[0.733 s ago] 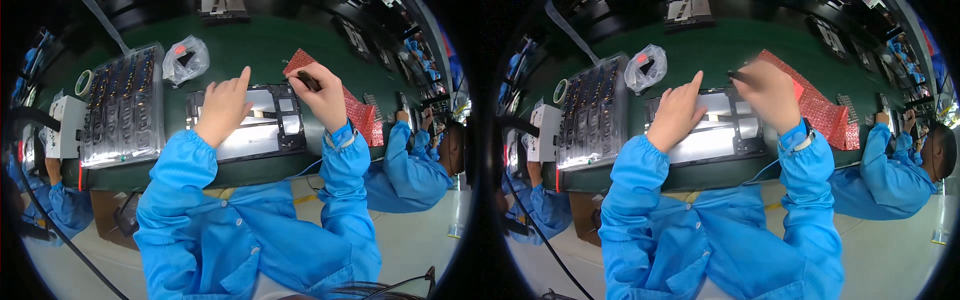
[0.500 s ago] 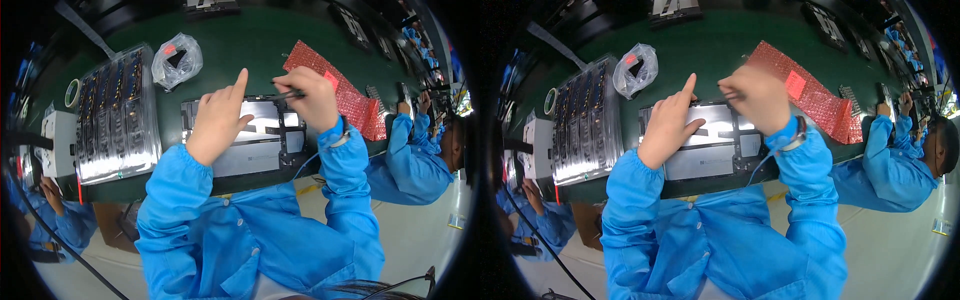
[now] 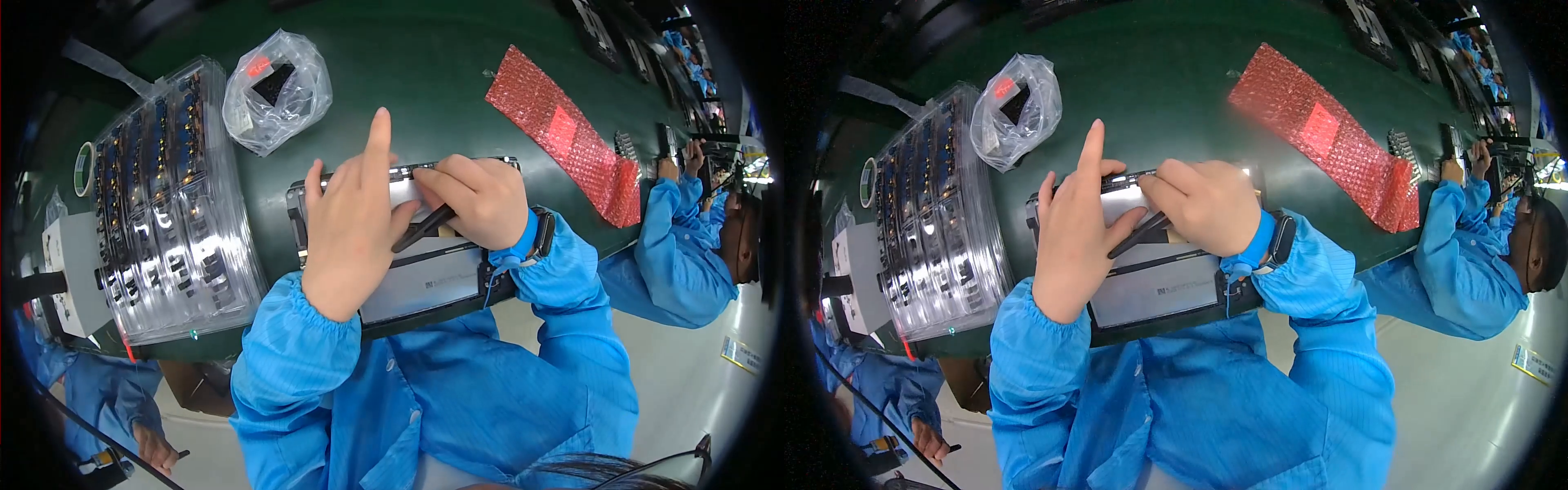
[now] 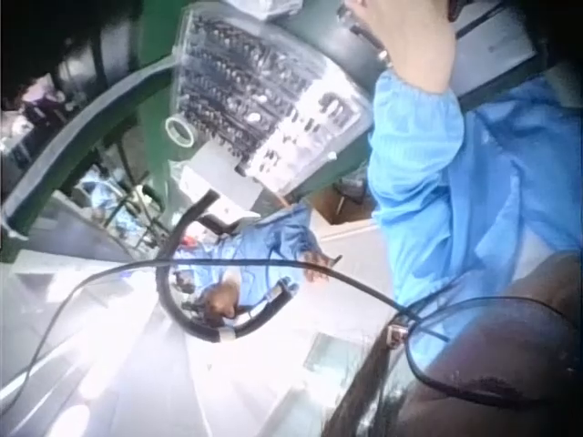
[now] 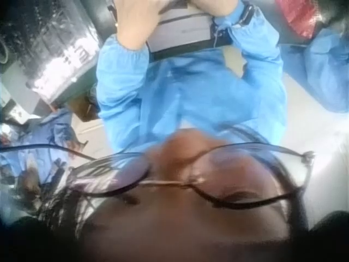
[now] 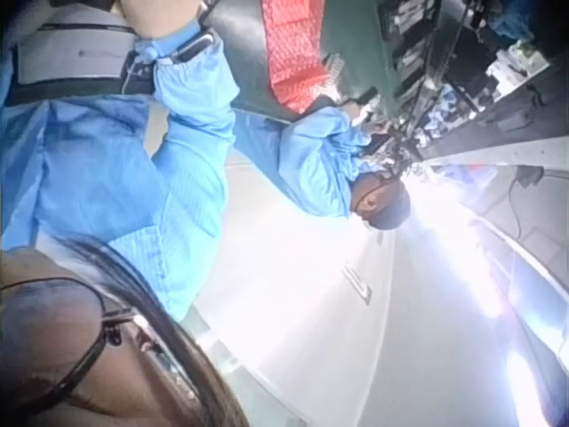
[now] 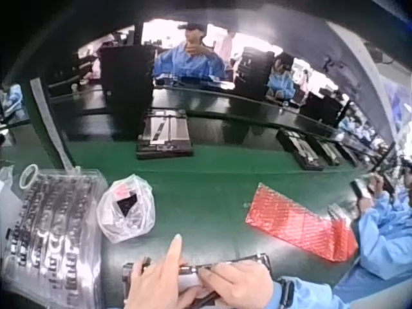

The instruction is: The person assembles the internal components of a tablet by placing a battery, ribbon cables, and a screen into a tablet frame, using tweezers to manipulate the ribbon cables.

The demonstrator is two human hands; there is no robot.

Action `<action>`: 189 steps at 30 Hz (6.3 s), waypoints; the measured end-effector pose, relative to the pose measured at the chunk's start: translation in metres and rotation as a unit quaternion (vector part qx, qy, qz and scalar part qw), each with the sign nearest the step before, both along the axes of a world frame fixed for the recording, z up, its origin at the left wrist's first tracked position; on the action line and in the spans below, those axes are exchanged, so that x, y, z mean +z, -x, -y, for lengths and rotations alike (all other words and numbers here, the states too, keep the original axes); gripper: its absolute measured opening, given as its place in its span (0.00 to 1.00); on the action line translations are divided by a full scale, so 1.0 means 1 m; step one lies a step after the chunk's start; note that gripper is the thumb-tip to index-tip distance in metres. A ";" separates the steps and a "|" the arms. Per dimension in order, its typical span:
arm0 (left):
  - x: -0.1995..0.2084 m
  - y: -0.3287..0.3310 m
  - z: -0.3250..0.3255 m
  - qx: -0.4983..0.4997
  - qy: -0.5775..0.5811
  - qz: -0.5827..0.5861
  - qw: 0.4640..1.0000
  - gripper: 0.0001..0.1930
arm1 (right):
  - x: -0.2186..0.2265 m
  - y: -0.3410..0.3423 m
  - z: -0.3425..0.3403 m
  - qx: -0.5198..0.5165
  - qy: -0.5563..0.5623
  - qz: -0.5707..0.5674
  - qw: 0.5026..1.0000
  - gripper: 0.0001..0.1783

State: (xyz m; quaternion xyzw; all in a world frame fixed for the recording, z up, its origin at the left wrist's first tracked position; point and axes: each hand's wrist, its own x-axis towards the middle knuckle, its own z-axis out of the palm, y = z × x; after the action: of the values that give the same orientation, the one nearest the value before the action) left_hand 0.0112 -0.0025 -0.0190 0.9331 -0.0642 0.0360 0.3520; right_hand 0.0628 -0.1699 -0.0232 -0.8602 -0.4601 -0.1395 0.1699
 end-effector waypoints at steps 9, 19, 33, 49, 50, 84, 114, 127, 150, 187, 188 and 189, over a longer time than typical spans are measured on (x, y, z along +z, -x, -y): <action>-0.002 -0.003 0.004 -0.042 -0.028 0.055 0.997 0.39 | 0.006 0.002 0.001 -0.012 0.019 -0.088 0.996 0.11; 0.000 0.012 0.023 -0.058 -0.316 0.170 0.932 0.25 | 0.031 -0.020 0.112 -0.100 -0.097 -0.213 0.967 0.16; 0.017 0.003 0.009 -0.090 -0.215 0.077 0.969 0.28 | 0.012 0.011 0.085 -0.159 -0.254 -0.365 0.881 0.09; 0.015 0.008 0.012 -0.080 -0.253 0.053 0.963 0.17 | 0.003 0.001 0.083 -0.236 -0.258 -0.433 0.831 0.11; 0.015 0.008 0.014 -0.078 -0.270 0.061 0.958 0.17 | 0.002 0.001 0.084 -0.235 -0.259 -0.432 0.831 0.11; 0.025 0.004 0.045 -0.282 -0.555 0.190 0.759 0.16 | -0.011 0.001 0.085 -0.189 -0.216 -0.249 0.925 0.11; -0.026 0.148 0.009 0.024 0.777 -0.397 0.487 0.26 | 0.009 0.007 0.001 0.011 0.146 0.062 0.987 0.20; -0.031 0.129 0.034 0.088 0.855 -0.279 0.429 0.26 | 0.013 -0.013 -0.003 0.016 0.078 -0.040 0.996 0.18; 0.084 0.071 0.065 0.038 0.181 0.348 0.919 0.31 | 0.088 0.032 -0.016 0.149 -0.655 -0.288 0.682 0.21; -0.032 0.081 0.074 0.151 0.868 -0.104 0.461 0.15 | 0.027 -0.031 -0.003 -0.027 0.127 -0.082 0.988 0.22; -0.023 0.090 0.056 0.091 0.842 -0.261 0.463 0.16 | 0.022 -0.029 -0.002 -0.027 0.123 -0.049 0.991 0.23; -0.015 0.099 0.039 0.027 0.792 -0.415 0.448 0.18 | 0.018 -0.028 -0.001 -0.030 0.123 -0.055 0.990 0.23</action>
State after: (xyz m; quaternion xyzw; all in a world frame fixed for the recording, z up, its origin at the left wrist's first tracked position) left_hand -0.0876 -0.0419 -0.0338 0.1557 0.1707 -0.3104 0.9221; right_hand 0.0910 -0.1688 -0.0052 -0.8944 -0.4377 -0.0396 0.0831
